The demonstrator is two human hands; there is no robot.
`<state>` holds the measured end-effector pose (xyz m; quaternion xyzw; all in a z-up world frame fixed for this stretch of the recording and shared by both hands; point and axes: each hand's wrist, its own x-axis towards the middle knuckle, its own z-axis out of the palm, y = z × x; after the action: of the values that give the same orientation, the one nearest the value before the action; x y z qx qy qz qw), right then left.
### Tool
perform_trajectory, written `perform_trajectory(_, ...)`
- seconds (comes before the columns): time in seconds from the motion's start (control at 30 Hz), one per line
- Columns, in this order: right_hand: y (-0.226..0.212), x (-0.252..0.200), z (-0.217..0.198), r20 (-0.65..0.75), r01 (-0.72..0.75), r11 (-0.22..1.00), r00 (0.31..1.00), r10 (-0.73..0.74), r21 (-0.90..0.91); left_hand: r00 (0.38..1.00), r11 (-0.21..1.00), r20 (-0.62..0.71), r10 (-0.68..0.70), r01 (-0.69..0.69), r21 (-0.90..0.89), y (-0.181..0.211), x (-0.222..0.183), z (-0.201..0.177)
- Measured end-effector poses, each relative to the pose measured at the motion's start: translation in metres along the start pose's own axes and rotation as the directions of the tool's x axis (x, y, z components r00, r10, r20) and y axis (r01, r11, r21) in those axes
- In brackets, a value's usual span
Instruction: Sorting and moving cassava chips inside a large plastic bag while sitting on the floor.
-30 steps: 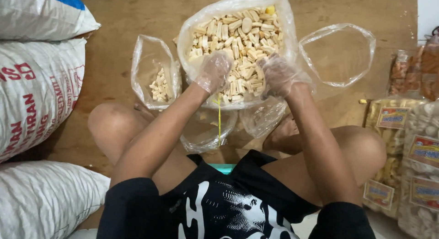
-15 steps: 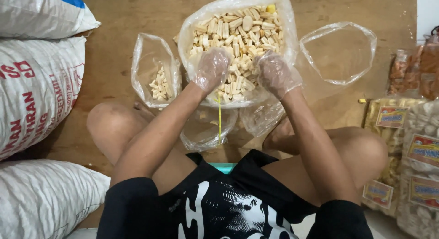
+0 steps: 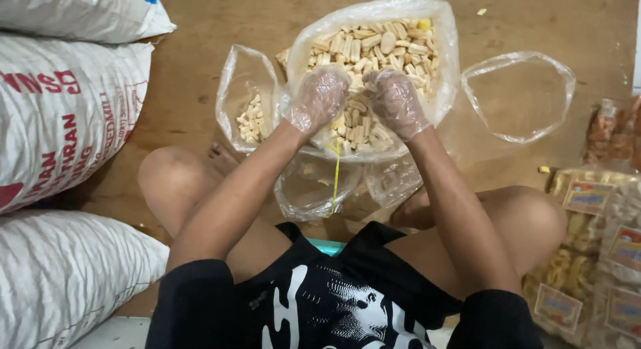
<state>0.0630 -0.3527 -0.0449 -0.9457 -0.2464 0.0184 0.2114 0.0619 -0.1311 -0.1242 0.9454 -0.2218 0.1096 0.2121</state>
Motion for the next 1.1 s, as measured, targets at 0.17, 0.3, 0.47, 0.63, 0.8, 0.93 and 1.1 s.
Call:
perform_trajectory(0.17, -0.023, 0.023, -0.007, -0.014, -0.021, 1.0, 1.0, 0.021, 0.003, 0.993, 0.888, 0.111, -0.029, -0.026, 0.46, 0.001, 0.0, -0.032)
perform_trajectory(0.3, -0.022, 0.027, 0.007, -0.045, -0.038, 0.997, 0.998, 0.041, 0.063, 0.988, 0.986, -0.006, -0.156, 0.156, 0.058, 0.018, -0.005, -0.059)
perform_trajectory(0.47, -0.037, 0.039, 0.013, -0.048, -0.031, 0.986, 0.998, 0.039, 0.163, 0.981, 0.978, 0.04, -0.19, 0.186, 0.092, 0.014, 0.003, -0.067)
perform_trajectory(0.63, -0.071, 0.041, 0.003, -0.111, 0.053, 0.942, 0.994, -0.017, 0.332, 0.963, 0.965, -0.062, -0.263, 0.26, -0.045, 0.001, -0.004, -0.069)
perform_trajectory(0.8, -0.111, 0.045, -0.012, -0.169, 0.161, 0.936, 0.979, -0.112, 0.312, 0.953, 0.979, -0.269, -0.141, 0.174, 0.103, -0.018, -0.034, -0.103)
perform_trajectory(0.93, -0.123, 0.048, -0.003, -0.104, 0.172, 0.969, 0.982, -0.155, 0.177, 0.95, 0.952, -0.307, -0.049, 0.137, 0.273, -0.05, -0.065, -0.115)
perform_trajectory(1.1, -0.149, 0.047, 0.013, -0.045, 0.137, 0.896, 0.991, -0.13, 0.422, 0.975, 0.906, -0.152, -0.164, 0.21, 0.366, -0.062, -0.089, -0.138)
